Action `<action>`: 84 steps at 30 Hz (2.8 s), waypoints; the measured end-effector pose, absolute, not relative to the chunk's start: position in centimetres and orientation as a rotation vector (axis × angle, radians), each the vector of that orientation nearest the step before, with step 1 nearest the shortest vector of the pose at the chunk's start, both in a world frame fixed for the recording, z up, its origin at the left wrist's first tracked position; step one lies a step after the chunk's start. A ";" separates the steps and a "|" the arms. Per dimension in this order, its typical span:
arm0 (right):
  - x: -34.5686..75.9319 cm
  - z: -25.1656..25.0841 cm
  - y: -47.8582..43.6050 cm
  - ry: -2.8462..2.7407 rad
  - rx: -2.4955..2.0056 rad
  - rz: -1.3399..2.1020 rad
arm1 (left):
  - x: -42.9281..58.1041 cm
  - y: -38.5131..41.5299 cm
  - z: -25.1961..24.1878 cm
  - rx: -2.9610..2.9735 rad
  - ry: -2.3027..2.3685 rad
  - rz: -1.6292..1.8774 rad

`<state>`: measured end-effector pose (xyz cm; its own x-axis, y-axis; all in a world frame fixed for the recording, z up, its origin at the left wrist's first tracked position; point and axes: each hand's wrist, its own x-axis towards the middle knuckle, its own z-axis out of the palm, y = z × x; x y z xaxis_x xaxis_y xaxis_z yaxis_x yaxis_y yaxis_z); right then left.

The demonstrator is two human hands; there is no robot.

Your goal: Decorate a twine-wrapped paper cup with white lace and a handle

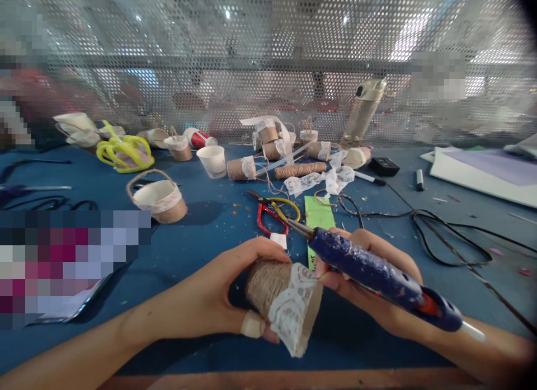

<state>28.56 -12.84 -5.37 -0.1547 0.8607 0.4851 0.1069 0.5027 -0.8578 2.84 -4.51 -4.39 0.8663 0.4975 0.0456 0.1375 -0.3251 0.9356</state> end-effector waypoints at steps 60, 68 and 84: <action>27.3 -6.2 -12.3 -1.635 -0.938 0.535 | 4.2 -5.4 -4.9 1.646 0.759 0.491; 27.3 -6.7 -12.1 -1.610 -0.892 0.597 | 4.5 -5.6 -5.0 1.693 0.788 0.524; 28.0 -6.8 -12.4 -1.685 -1.017 0.556 | 4.7 -6.1 -4.7 1.758 0.834 0.641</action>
